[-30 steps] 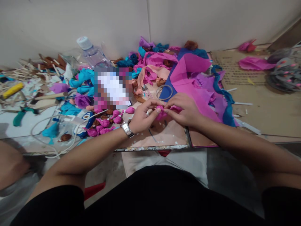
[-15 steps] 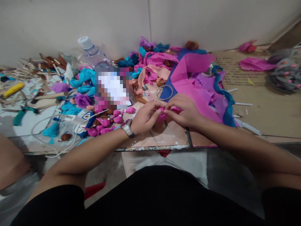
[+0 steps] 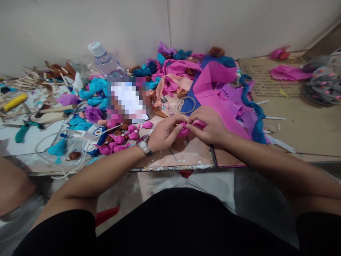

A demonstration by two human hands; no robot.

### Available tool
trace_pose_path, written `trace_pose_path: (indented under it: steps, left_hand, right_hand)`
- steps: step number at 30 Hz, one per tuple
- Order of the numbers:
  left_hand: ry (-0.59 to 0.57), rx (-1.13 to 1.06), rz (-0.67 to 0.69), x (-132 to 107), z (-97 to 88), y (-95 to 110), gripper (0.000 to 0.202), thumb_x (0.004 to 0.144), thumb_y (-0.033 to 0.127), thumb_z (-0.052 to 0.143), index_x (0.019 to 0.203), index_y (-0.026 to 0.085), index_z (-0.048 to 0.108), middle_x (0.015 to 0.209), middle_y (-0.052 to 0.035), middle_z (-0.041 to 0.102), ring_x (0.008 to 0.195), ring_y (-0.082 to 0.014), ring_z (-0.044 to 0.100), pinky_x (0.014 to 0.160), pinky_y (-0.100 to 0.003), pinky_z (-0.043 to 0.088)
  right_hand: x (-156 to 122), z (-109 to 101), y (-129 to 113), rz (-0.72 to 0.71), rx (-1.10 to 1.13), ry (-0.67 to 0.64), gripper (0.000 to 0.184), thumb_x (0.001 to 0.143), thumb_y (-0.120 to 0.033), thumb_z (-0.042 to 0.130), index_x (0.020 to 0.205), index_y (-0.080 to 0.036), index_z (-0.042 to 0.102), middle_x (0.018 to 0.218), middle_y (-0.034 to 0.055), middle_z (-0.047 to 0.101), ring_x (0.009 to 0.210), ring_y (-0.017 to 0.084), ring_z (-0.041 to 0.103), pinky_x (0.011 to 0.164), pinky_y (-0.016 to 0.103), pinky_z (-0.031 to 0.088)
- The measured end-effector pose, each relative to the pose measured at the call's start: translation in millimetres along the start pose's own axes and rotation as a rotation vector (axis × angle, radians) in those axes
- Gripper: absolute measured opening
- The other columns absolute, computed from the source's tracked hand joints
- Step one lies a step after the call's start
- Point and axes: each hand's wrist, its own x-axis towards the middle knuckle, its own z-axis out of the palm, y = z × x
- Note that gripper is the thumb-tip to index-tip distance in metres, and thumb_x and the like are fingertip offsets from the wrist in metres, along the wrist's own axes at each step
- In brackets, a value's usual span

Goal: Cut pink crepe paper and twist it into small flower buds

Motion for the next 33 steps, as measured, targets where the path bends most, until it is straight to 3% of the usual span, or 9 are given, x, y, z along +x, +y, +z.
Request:
trace_pose_path:
  steps: [4, 21, 26, 29, 31, 33]
  left_hand:
    - [0.007, 0.022, 0.021, -1.5, 0.7, -0.5, 0.027, 0.112, 0.035, 0.056, 0.132, 0.021, 0.066, 0.125, -0.0113, 0.077, 0.112, -0.0214, 0.075, 0.099, -0.036, 0.06]
    - [-0.006, -0.037, 0.015, -2.1, -0.4, -1.0, 0.019, 0.111, 0.035, 0.058, 0.12, 0.022, 0.068, 0.11, -0.0068, 0.077, 0.101, -0.0195, 0.073, 0.093, -0.034, 0.057]
    - [-0.017, -0.139, -0.048, -5.0, 1.9, -5.2, 0.033, 0.111, 0.041, 0.059, 0.138, 0.024, 0.058, 0.13, -0.0124, 0.073, 0.115, -0.0236, 0.076, 0.102, -0.039, 0.059]
    - [-0.046, -0.177, -0.069, -6.4, 2.9, -8.2, 0.049, 0.111, 0.045, 0.059, 0.153, 0.025, 0.044, 0.129, -0.0139, 0.073, 0.117, -0.0251, 0.077, 0.107, -0.043, 0.058]
    - [-0.052, -0.169, -0.069, -6.9, 3.0, -8.9, 0.051, 0.111, 0.045, 0.057, 0.156, 0.026, 0.041, 0.13, -0.0146, 0.072, 0.119, -0.0255, 0.077, 0.109, -0.044, 0.057]
    - [-0.048, -0.184, -0.067, -6.9, 3.3, -8.7, 0.05, 0.112, 0.044, 0.055, 0.157, 0.028, 0.041, 0.145, -0.0168, 0.065, 0.126, -0.0258, 0.074, 0.108, -0.043, 0.058]
  right_hand:
    - [0.3, 0.0, 0.4, -0.002, 0.008, 0.013, 0.021, 0.103, -0.04, 0.073, 0.09, -0.024, 0.071, 0.088, 0.0038, 0.076, 0.087, 0.025, 0.069, 0.085, 0.044, 0.048]
    - [1.1, 0.3, 0.1, 0.034, 0.027, -0.036, 0.027, 0.103, -0.046, 0.071, 0.089, -0.024, 0.072, 0.088, 0.0046, 0.077, 0.088, 0.025, 0.07, 0.085, 0.043, 0.05]
    - [0.4, 1.5, 4.2, 0.029, 0.051, -0.072, 0.028, 0.105, -0.05, 0.068, 0.112, -0.024, 0.076, 0.101, 0.0077, 0.08, 0.095, 0.027, 0.072, 0.088, 0.044, 0.053]
    - [0.0, 1.4, 4.7, -0.029, 0.073, -0.101, 0.029, 0.108, -0.047, 0.065, 0.125, -0.025, 0.076, 0.114, 0.0097, 0.08, 0.106, 0.028, 0.072, 0.094, 0.046, 0.055]
    - [-0.3, 1.1, 4.4, -0.057, 0.084, -0.124, 0.031, 0.11, -0.045, 0.062, 0.131, -0.026, 0.075, 0.12, 0.0109, 0.078, 0.112, 0.028, 0.071, 0.098, 0.046, 0.056]
    - [-0.6, 0.9, 4.3, -0.067, 0.094, -0.14, 0.034, 0.11, -0.045, 0.062, 0.136, -0.026, 0.074, 0.12, 0.0117, 0.075, 0.113, 0.027, 0.07, 0.099, 0.046, 0.058]
